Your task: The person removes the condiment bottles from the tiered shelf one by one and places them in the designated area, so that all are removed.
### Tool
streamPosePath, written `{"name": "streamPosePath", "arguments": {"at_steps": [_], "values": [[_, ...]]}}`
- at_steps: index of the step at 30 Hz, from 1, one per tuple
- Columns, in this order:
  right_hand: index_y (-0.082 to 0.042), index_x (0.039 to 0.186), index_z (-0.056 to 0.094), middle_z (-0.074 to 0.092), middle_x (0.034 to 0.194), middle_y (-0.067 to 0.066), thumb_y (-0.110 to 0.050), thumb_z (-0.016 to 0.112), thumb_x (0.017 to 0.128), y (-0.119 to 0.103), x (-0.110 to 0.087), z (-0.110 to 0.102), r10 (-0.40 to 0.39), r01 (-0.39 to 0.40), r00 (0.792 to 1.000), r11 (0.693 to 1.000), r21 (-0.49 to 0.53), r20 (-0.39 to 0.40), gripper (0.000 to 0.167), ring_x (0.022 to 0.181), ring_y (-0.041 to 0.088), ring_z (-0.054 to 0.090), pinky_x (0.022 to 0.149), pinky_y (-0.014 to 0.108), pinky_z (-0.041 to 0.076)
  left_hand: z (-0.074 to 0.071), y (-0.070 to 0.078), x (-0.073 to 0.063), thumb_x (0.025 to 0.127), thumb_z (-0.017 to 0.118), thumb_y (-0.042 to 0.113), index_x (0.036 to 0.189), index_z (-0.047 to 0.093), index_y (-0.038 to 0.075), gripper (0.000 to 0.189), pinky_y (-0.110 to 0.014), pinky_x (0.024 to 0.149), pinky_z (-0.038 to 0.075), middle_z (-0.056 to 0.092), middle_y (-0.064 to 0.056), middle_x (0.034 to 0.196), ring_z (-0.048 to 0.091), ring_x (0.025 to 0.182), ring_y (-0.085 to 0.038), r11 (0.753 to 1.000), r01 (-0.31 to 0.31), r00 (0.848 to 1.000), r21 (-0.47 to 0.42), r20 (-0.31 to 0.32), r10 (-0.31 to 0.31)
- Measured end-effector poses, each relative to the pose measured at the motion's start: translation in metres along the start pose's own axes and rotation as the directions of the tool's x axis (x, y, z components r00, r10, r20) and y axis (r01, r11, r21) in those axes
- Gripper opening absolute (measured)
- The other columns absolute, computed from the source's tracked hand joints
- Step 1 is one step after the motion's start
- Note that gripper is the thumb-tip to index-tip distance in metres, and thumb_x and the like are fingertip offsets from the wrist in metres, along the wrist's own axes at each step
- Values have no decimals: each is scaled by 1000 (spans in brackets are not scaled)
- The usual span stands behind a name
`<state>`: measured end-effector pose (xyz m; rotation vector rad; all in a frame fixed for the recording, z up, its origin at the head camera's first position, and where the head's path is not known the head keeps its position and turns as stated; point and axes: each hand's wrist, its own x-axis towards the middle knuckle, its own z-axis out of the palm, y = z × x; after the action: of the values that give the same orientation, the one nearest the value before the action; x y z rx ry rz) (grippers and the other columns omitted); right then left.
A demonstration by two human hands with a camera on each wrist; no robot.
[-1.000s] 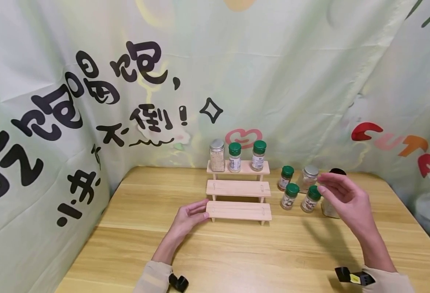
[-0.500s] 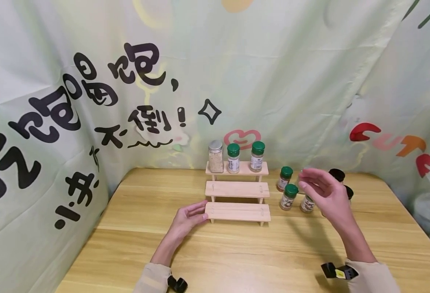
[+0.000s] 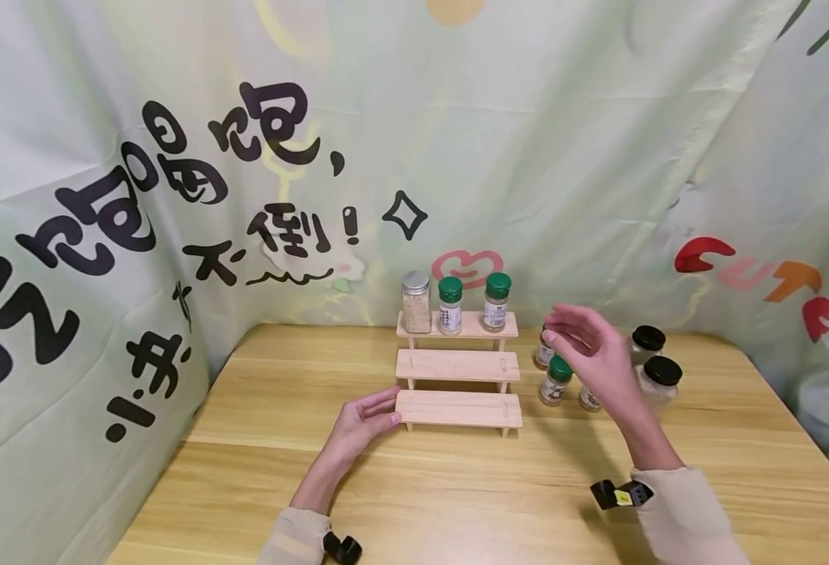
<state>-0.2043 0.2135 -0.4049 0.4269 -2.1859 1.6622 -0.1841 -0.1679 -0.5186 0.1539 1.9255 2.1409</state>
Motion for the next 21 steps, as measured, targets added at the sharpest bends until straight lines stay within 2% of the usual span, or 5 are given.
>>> {"name": "streamPosePath", "arguments": {"at_steps": [8, 14, 21], "values": [[-2, 138, 58, 65, 127, 19, -13, 72, 98, -6, 17, 16, 19, -20, 1000, 999, 29, 16, 44, 113, 16, 64, 100, 16, 53, 0, -1, 1, 92, 75, 2, 145, 53, -3, 57, -35, 99, 58, 60, -26, 139, 66, 119, -30, 1000, -16, 1000, 17, 5, 16], [-2, 140, 56, 62, 132, 21, -17, 72, 99, -12, 30, 26, 26, -27, 999, 999, 44, 38, 47, 121, 26, 60, 102, 16, 51, 0, 2, 0, 92, 75, 2, 145, 53, -2, 57, -35, 99, 58, 60, -25, 139, 66, 119, -31, 1000, -6, 1000, 8, 3, 6], [-2, 142, 53, 61, 135, 17, -23, 72, 98, -14, 45, 34, 60, -62, 997, 996, 56, 41, 52, 126, 30, 58, 107, 23, 50, 1, 2, 0, 93, 74, 1, 145, 52, -4, 57, -36, 99, 58, 59, -26, 140, 66, 119, -31, 1000, -14, 1000, 9, 7, 14]]}}
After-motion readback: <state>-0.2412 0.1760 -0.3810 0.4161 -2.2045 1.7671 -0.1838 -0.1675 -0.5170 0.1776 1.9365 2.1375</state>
